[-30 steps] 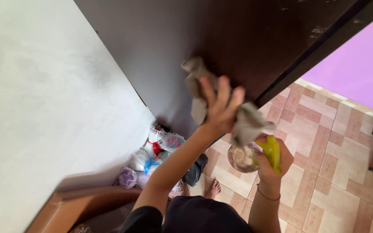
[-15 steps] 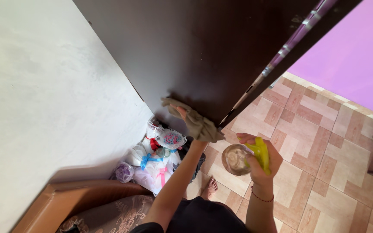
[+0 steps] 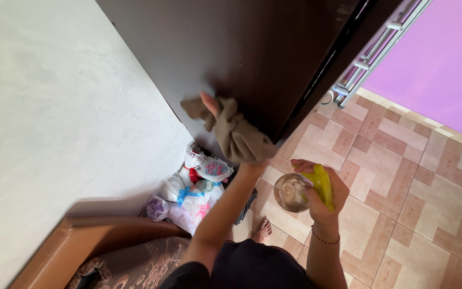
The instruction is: The person wipes the exterior of a dark brown wardrobe using a cloth and a spray bottle. They spray the surface and wipe it repeatedly, moving along the side of the wardrobe.
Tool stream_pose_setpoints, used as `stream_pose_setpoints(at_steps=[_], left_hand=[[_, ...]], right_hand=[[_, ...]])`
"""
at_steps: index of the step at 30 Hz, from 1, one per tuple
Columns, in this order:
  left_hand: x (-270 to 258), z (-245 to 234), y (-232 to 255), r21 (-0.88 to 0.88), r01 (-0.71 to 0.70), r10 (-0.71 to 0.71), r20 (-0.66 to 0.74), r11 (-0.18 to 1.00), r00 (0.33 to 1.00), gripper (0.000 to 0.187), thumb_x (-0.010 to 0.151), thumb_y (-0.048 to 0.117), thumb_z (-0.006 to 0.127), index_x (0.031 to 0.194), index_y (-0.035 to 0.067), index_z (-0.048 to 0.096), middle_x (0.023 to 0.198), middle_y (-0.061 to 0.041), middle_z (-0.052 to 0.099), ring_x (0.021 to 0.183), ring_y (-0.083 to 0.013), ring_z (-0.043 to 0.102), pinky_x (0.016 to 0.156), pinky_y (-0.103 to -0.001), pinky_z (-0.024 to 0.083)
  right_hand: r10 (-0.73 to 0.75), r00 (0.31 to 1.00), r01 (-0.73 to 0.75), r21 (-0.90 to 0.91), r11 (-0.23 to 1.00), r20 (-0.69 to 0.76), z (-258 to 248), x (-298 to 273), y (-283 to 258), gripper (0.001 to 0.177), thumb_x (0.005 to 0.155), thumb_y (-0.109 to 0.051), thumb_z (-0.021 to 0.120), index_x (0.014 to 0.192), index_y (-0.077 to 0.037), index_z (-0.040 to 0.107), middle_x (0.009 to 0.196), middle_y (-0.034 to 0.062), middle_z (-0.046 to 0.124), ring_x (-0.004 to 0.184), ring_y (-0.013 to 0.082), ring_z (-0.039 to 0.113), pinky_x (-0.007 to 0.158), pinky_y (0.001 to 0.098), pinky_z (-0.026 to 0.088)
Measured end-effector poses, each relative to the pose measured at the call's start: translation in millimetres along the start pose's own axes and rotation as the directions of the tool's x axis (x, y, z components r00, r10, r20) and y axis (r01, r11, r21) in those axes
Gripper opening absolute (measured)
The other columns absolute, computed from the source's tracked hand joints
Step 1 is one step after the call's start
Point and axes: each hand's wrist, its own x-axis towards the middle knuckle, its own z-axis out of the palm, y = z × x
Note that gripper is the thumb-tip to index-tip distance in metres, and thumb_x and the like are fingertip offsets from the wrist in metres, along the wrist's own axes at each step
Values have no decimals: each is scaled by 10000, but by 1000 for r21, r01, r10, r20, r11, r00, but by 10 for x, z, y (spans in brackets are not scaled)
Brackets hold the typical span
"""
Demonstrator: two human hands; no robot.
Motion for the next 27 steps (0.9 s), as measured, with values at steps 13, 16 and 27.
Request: stream_pose_setpoints(at_steps=[13,16,27], left_hand=[[586,369,899,342,-507,504,106,791,857,486,1021,224,662,1445,31,520,1620,-250,296,1524,-483,267,1169,-716,267],[310,376,459,398,-589,589,138,703,796,448,1083,194,606,1462,-3,473,1602,-323,301,1501,-573,333,1129,-672,360],[-1080,431,-1241,333,-375,397,4,865,918,574,1069,167,536,1559,29,269,1642,-305,263,1516,-526,306,1214,-629,344]], right_hand=[[32,999,-32,-43,999,-4,-215,-14,-27,422,732,155,458,1120,89,608,1096,210,693,1167,357,682,1090,485,541],[31,999,-31,-21,999,11,-233,15,-59,392,776,161,457,1133,88,601,1071,197,687,1172,361,690,1124,501,543],[39,998,-38,-17,999,51,-415,-13,-34,444,741,171,430,1141,86,604,1101,199,688,1187,370,686,1119,525,545]])
